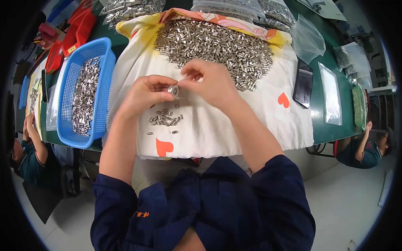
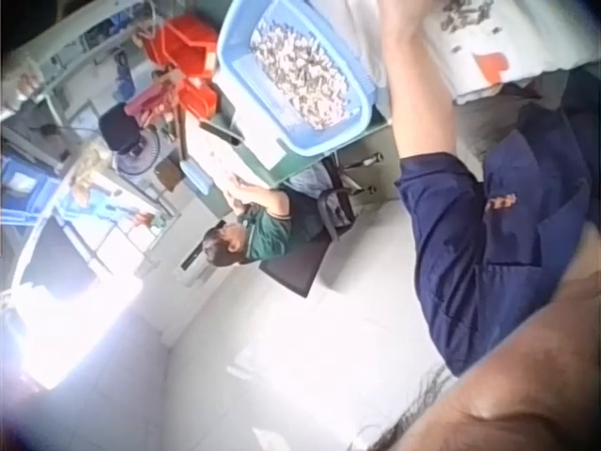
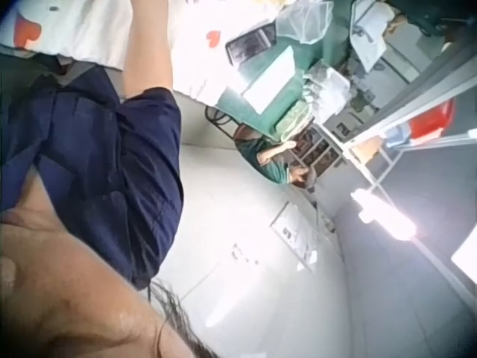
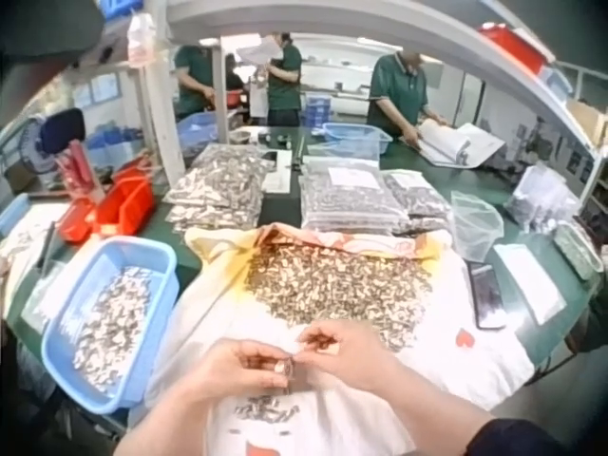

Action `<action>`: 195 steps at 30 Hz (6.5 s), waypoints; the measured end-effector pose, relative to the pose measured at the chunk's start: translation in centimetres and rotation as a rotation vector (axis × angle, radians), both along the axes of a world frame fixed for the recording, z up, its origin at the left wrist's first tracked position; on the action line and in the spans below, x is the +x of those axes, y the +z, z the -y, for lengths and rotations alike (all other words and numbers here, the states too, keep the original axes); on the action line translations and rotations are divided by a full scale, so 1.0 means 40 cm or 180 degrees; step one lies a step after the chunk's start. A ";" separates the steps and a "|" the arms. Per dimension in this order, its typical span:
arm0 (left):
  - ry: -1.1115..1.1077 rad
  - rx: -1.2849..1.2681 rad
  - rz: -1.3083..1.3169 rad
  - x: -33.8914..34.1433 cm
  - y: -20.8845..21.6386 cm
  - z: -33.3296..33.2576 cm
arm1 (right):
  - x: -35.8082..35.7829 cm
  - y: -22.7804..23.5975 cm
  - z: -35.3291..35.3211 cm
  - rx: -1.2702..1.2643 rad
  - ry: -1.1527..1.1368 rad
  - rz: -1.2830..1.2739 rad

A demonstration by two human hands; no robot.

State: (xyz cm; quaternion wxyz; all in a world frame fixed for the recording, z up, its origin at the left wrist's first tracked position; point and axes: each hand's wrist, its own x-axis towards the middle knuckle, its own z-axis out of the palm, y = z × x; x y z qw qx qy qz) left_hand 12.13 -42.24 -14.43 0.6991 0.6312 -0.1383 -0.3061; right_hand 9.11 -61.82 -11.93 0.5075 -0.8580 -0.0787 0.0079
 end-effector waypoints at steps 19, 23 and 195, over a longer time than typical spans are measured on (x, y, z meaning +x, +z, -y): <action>0.0056 -0.0115 0.0041 0.011 -0.013 0.004 | -0.001 -0.010 -0.021 -0.0417 -0.0244 0.0402; 0.0217 -0.0270 -0.0008 0.012 -0.014 0.005 | -0.010 -0.001 -0.023 0.0258 0.0046 -0.0024; 0.0264 -0.0199 -0.0074 0.009 -0.008 0.001 | -0.005 -0.032 -0.040 0.0589 0.0075 -0.0057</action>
